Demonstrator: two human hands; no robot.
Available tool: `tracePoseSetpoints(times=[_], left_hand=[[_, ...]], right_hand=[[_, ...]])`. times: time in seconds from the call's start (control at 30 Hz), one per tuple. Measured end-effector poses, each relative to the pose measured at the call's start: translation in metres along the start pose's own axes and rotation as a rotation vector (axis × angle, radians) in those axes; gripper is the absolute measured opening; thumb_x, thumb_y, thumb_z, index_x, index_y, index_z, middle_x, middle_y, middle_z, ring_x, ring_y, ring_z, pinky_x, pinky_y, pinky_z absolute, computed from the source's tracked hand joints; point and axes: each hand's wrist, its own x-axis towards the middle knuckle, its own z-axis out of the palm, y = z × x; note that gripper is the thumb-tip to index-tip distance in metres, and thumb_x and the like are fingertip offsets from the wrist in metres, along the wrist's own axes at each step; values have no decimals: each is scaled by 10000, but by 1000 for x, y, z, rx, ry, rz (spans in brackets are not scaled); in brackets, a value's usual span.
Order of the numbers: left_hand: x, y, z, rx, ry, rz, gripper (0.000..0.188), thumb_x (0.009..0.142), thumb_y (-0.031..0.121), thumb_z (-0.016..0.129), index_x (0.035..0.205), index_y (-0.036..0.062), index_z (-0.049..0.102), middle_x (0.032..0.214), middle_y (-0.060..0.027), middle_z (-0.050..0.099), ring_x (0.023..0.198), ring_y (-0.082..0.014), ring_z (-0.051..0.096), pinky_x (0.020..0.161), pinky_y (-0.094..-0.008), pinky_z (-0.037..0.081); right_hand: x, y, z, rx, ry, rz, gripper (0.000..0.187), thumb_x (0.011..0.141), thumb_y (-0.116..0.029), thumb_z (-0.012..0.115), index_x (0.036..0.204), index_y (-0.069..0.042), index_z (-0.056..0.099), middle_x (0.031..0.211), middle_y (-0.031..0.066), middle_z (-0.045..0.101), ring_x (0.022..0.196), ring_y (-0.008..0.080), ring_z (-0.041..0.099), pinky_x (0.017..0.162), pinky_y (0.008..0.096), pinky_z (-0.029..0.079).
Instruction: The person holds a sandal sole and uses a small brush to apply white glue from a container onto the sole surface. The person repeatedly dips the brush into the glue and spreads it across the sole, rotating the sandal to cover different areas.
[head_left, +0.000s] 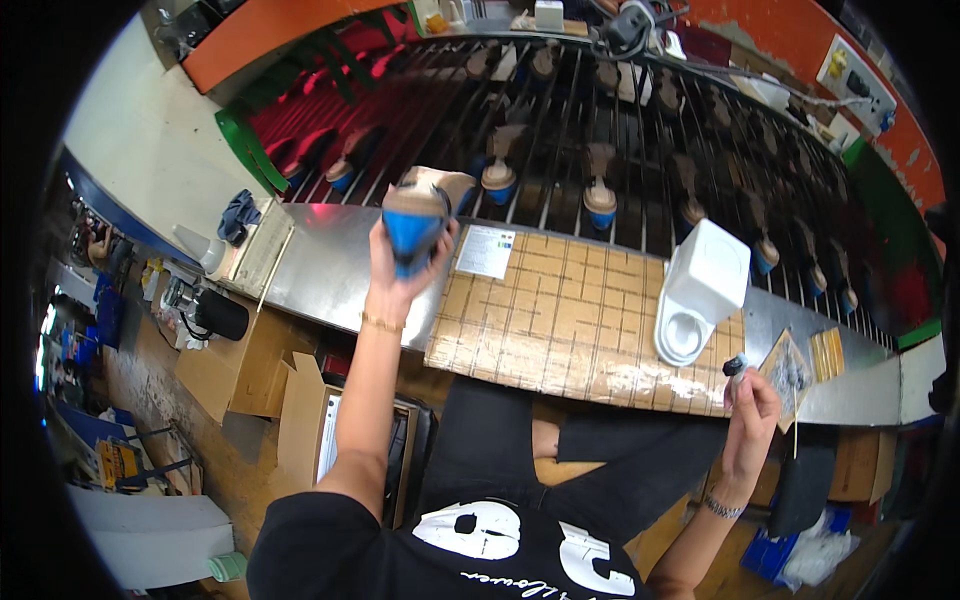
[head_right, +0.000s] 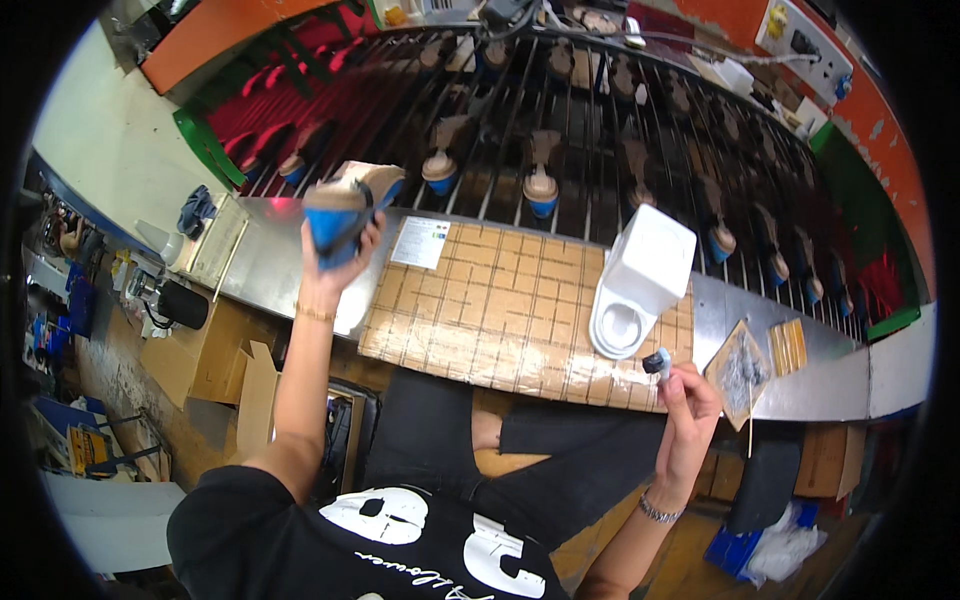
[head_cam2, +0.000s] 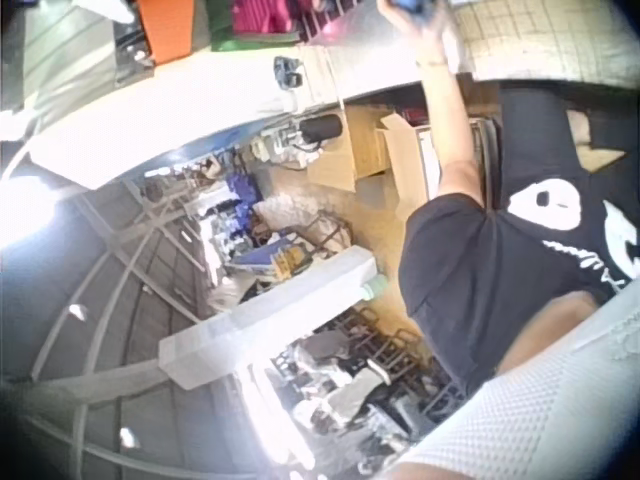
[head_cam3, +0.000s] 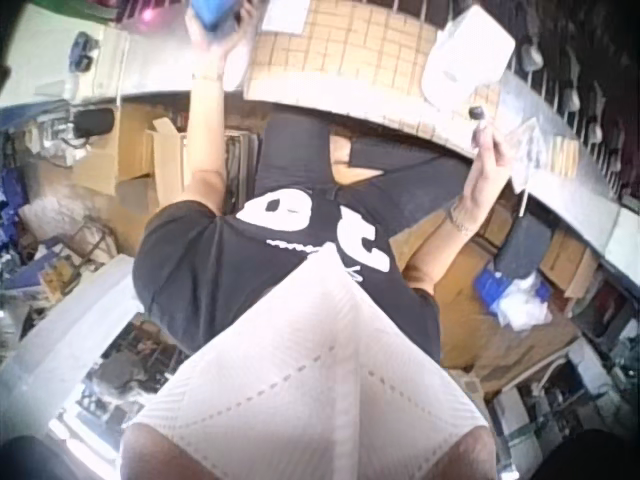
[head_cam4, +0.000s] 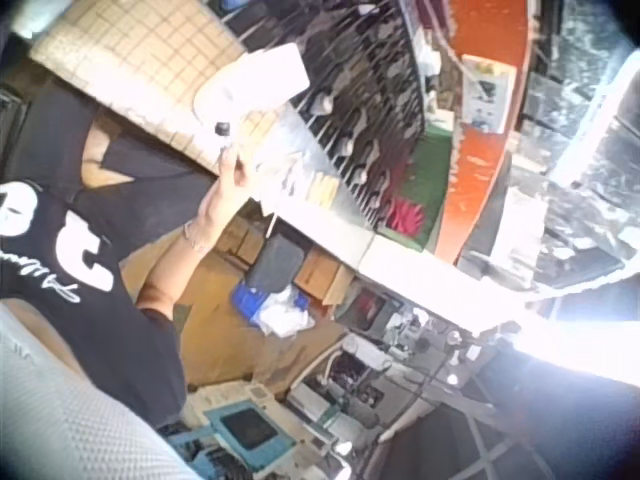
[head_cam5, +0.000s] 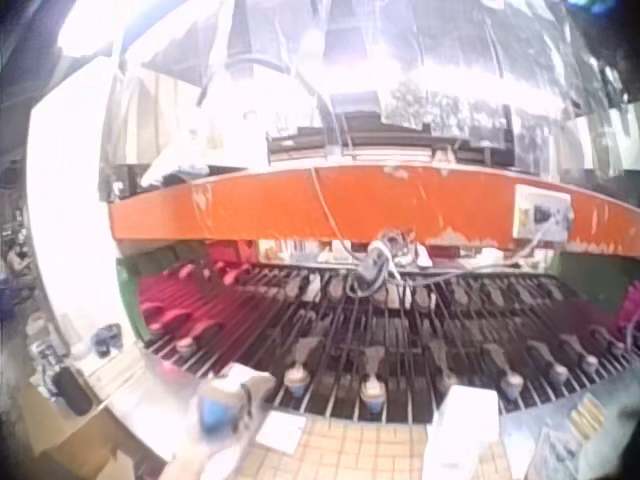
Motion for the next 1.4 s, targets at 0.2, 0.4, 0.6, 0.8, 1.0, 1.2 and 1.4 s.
tracePoseSetpoints(times=[0.2,0.4,0.6,0.8,1.0,1.2,1.4], left_hand=[[112,156,-64,-9,316,82,828,618,588,901,1118,-10,620,1121,-217,619,992,-312,663,784,-352,644],[148,206,-73,-125,775,434,782,914,544,663,1449,24,427,1454,-341,375,1328,-460,448,1022,-529,526],[190,28,-7,1251,399,449,1001,795,639,691,1526,34,372,1464,-348,440,1335,-489,470,1128,-559,357],[226,44,-44,2412,489,422,959,667,452,860,1414,-31,501,1359,-290,579,1279,-391,558,1080,-425,445],[173,94,45,1568,488,104,419,820,213,793,1174,31,663,1080,-131,715,872,-219,725,769,-392,610],[16,-28,77,525,-313,-83,852,980,652,442,1538,23,299,1535,-275,385,1329,-629,364,1014,-639,485],[-44,-85,86,871,-78,208,1144,639,241,838,1546,-74,217,1455,-210,478,1283,-324,555,1158,-419,390]], right_hand=[[-6,15,9,20,-10,133,124,934,-65,694,967,53,716,823,19,591,727,84,490,663,233,378],[-10,16,-1,7,1,144,122,929,-57,695,967,56,721,796,14,571,710,83,483,651,228,369],[-25,27,-16,-37,169,234,195,983,-119,659,1053,56,708,805,17,626,691,75,505,629,228,393],[-20,24,7,-97,38,75,246,979,-134,674,1123,64,696,808,29,629,709,88,537,652,236,437],[-25,16,-30,-708,264,-101,198,956,-103,679,1108,7,740,732,23,581,668,76,462,602,251,355],[8,22,-13,-971,182,-286,220,863,-67,751,1081,-39,769,864,110,670,774,190,631,708,301,472],[33,39,-3,-1222,81,-456,144,844,-140,764,979,-98,792,850,30,655,767,191,586,720,339,365]])
